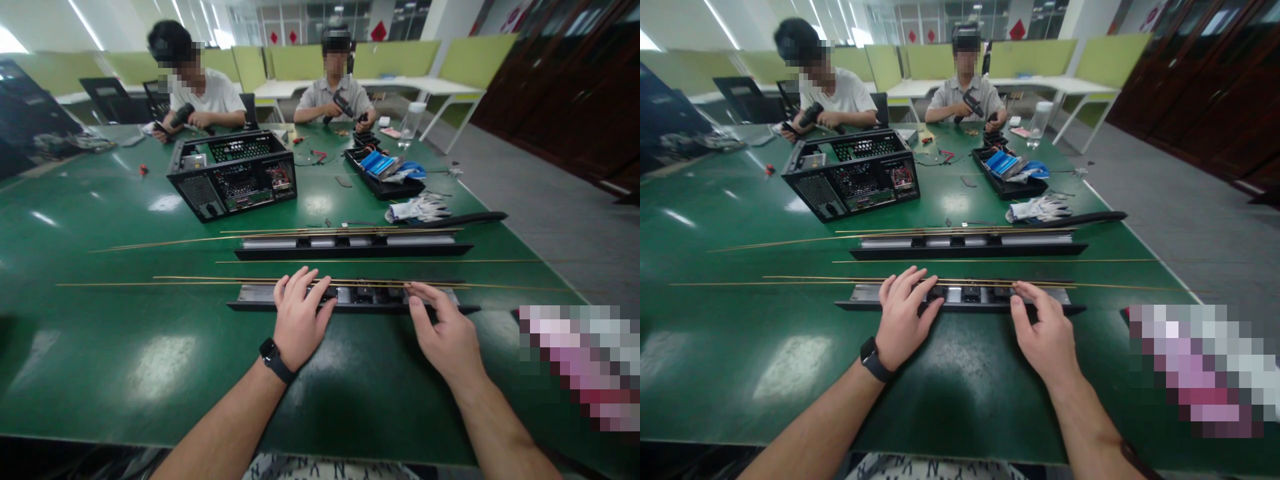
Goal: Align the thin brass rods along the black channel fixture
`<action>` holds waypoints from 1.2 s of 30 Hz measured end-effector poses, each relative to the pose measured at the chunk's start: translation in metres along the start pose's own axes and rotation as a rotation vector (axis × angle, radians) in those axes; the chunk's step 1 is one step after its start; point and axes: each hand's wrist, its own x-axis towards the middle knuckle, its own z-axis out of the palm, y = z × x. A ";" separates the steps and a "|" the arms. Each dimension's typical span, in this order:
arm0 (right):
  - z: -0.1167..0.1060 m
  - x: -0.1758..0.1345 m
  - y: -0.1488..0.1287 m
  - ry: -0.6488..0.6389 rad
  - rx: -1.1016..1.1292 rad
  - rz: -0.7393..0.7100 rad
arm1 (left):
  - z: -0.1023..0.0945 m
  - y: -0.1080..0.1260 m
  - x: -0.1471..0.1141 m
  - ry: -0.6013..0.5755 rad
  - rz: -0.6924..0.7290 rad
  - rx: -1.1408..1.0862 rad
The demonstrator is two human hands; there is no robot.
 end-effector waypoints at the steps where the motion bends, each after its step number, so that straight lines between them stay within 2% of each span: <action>1: -0.001 0.000 0.000 0.009 -0.008 0.016 | 0.000 0.000 0.000 -0.001 -0.001 0.001; 6: -0.002 0.001 0.002 0.034 -0.034 0.050 | -0.001 0.001 0.000 -0.004 -0.005 0.000; 13: 0.001 0.000 -0.001 -0.008 0.010 -0.062 | 0.000 0.000 0.000 0.004 0.004 -0.008; 20: -0.002 0.000 -0.001 0.042 -0.039 0.041 | 0.000 0.000 0.000 -0.002 0.004 -0.008; 26: 0.001 -0.002 -0.003 -0.018 0.004 -0.052 | 0.000 -0.001 0.000 -0.005 0.001 0.001; 32: 0.000 0.000 -0.001 0.032 -0.037 0.020 | 0.001 -0.001 0.000 0.002 0.002 -0.008; 36: 0.002 0.000 -0.001 0.011 -0.007 -0.032 | 0.002 -0.001 0.000 0.010 0.005 -0.008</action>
